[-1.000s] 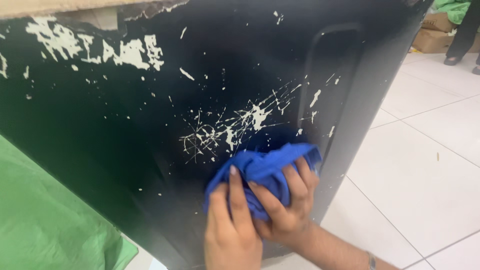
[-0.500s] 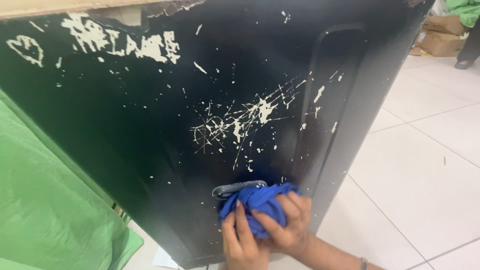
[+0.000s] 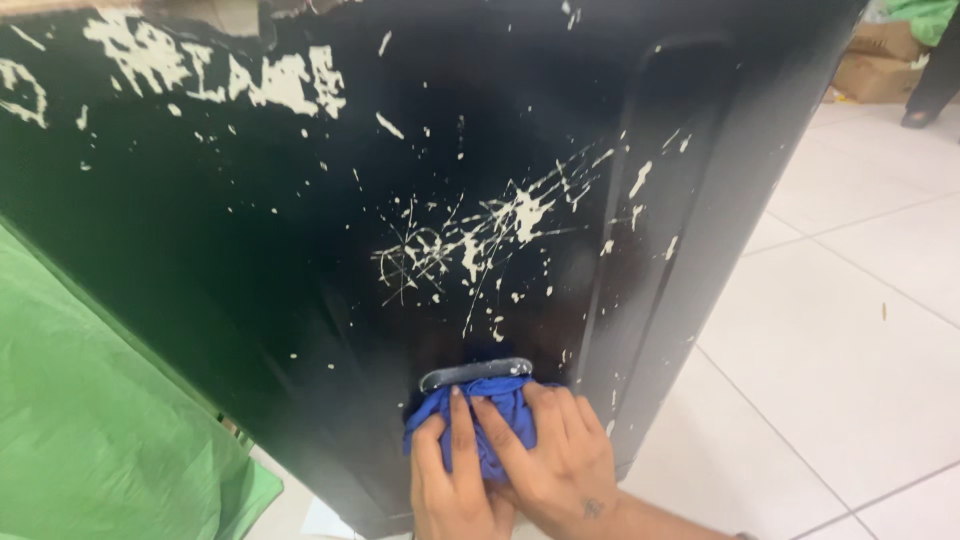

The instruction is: The person wipes the exterior of a black refrigerator with a blue cloth, removing white paint splatters from the front and side panels. The person then cleans the top and back surfaces, including the vented rear panel.

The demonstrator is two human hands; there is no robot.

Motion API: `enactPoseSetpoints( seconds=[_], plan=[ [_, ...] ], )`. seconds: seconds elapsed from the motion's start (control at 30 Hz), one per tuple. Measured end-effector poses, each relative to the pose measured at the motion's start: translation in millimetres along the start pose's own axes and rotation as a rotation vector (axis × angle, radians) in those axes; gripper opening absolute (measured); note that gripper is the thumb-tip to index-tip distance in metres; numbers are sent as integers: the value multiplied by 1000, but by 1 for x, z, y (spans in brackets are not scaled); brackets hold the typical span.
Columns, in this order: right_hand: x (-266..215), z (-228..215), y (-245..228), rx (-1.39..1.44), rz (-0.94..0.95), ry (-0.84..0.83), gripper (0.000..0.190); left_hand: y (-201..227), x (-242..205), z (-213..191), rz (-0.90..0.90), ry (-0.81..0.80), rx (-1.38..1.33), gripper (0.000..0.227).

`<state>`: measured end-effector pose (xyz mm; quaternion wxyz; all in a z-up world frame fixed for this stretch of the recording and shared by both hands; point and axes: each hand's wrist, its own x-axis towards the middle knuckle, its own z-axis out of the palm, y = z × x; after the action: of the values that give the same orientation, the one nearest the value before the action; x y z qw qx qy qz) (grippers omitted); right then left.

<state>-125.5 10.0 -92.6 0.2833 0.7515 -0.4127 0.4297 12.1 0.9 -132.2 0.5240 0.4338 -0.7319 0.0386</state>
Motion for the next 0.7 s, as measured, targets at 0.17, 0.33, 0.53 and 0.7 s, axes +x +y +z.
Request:
enactPoseSetpoints(
  seconds=[0.17, 0.33, 0.53, 0.7],
  plan=[
    [3, -5, -2, 46, 26, -30, 68, 4, -1, -6, -92, -46, 58, 82],
    [10, -8, -7, 87, 50, -76, 74, 6, -4, -4, -78, 185, -12, 69],
    [18, -14, -12, -8, 73, -270, 78, -4, -2, -5, -17, 118, -110, 70],
    [20, -31, -2, 20, 198, -430, 80, 15, -8, 4, -26, 55, -46, 71]
  ],
)
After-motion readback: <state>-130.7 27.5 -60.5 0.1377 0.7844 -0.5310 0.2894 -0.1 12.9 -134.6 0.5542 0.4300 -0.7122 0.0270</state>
